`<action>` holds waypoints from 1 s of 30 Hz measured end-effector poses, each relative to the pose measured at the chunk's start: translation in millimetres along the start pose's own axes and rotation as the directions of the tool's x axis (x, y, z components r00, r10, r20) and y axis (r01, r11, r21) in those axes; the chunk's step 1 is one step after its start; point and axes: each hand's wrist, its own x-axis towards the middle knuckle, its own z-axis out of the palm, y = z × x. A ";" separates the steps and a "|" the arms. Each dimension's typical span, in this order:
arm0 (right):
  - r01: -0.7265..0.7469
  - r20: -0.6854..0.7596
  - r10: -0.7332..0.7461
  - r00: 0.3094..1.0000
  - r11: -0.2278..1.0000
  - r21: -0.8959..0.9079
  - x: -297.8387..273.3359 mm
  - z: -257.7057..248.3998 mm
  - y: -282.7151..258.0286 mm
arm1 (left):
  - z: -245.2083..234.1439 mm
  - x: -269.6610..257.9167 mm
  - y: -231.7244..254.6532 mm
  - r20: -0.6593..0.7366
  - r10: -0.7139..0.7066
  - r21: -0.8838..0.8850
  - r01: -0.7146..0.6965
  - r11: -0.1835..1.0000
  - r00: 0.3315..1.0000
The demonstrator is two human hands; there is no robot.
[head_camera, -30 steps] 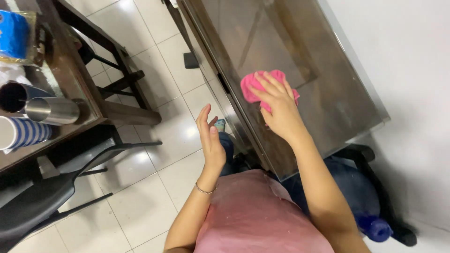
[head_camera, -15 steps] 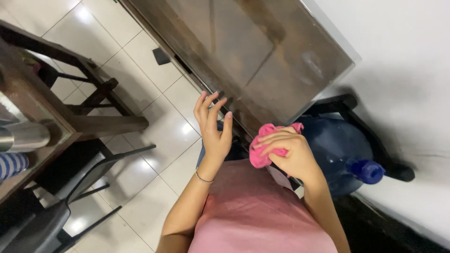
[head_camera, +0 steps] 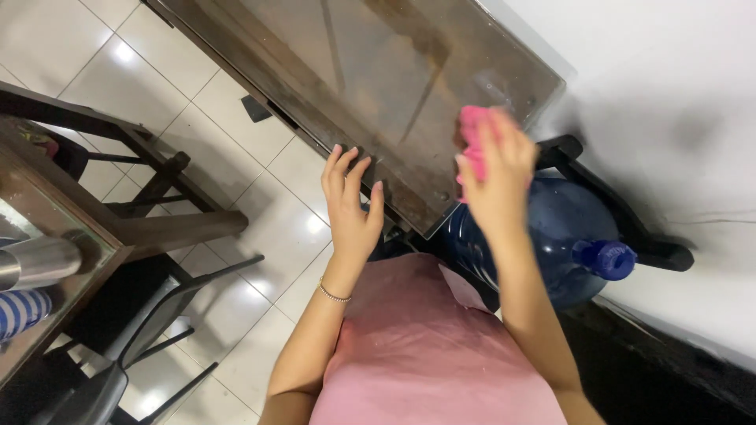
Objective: Cleaning a glass-topped table and organizing items on it.
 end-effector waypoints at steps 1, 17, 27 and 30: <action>0.000 -0.002 0.000 1.000 1.000 0.000 -3.8 7.2 -0.6 | -0.1 -1.0 -0.6 0.000 0.002 0.000 -0.002 1.000 1.000; -0.045 0.078 0.032 0.996 0.986 0.163 -15.2 1.2 -18.7 | 1.4 -1.8 10.4 0.067 -0.014 0.155 0.004 0.988 0.998; -0.013 0.045 0.005 0.999 0.984 0.176 -14.8 8.4 -17.5 | 1.0 1.3 8.4 0.083 -0.001 0.159 -0.012 0.987 0.997; -0.038 0.009 0.037 0.999 0.984 0.177 -5.0 6.4 -21.3 | 2.5 -2.0 9.4 0.086 -0.015 0.152 0.002 0.988 0.996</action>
